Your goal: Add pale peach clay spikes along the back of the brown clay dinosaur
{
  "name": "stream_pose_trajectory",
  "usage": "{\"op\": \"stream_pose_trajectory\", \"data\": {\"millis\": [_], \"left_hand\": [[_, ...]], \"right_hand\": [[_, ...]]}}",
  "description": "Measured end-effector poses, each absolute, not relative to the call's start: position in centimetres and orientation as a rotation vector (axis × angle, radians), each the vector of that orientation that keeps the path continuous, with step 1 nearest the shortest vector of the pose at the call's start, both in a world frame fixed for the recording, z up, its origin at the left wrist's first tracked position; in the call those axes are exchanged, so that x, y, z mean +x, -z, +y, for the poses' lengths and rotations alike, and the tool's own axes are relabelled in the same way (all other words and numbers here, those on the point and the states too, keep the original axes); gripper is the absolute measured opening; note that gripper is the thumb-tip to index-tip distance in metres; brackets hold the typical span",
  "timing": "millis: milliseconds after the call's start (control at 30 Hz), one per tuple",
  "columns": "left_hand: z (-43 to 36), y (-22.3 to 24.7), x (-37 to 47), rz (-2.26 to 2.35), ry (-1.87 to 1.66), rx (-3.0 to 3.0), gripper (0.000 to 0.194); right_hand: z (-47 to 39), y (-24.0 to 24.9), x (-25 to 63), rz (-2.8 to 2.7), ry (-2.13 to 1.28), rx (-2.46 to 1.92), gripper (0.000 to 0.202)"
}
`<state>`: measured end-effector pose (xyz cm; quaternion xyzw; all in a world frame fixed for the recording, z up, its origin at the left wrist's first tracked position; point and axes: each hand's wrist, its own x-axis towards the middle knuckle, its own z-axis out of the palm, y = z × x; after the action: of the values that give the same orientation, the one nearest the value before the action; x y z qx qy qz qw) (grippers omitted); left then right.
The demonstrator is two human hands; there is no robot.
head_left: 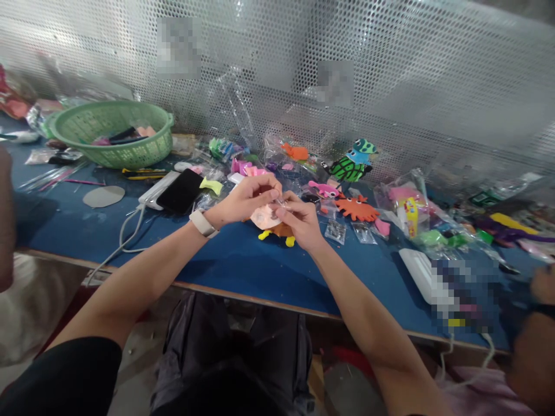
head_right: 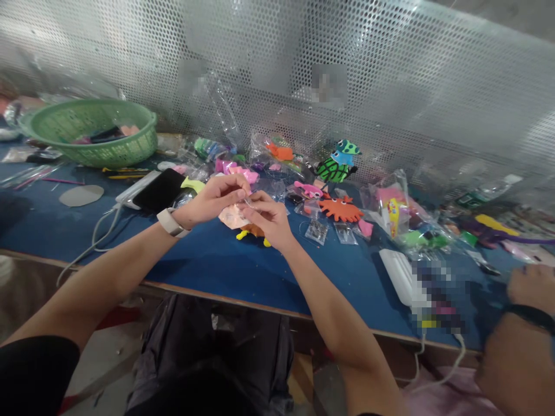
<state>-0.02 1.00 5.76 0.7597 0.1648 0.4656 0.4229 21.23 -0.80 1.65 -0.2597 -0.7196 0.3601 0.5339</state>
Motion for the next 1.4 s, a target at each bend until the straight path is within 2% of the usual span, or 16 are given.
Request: {"op": "stream_pose_trajectory", "data": {"millis": [167,500,667,833,967,1200,1400], "left_hand": [[1.1,-5.2,0.5,0.405,-1.178,1.869,0.054],[1.6,-4.4,0.8,0.497,-1.358,1.937,0.050],[1.4,-5.0,0.5,0.533,-1.344,2.017,0.040],[1.5,-4.9,0.7,0.507,-1.334,2.006,0.040],[1.7,-4.5,0.8,0.521,-1.361,1.949,0.039],[1.8,-4.4,1.0,0.601,-1.400,1.910,0.019],[1.7,-4.1,1.1,0.646,-1.423,1.985,0.012]], "right_hand": [[-1.0,-1.8,21.5,-1.739,-0.767,-0.632,0.040],[-0.7,-2.0,22.0,-1.796,-0.725,-0.660,0.040],[-0.7,-1.9,22.2,-1.856,-0.703,-0.658,0.040],[-0.7,-2.2,22.5,-1.851,-0.649,-0.678,0.050],[-0.8,-2.4,22.4,-1.851,-0.606,-0.694,0.047],[-0.8,-1.5,21.9,-1.866,-0.589,-0.722,0.037],[-0.4,-1.5,22.3,-1.935,-0.640,-0.710,0.041]]}}
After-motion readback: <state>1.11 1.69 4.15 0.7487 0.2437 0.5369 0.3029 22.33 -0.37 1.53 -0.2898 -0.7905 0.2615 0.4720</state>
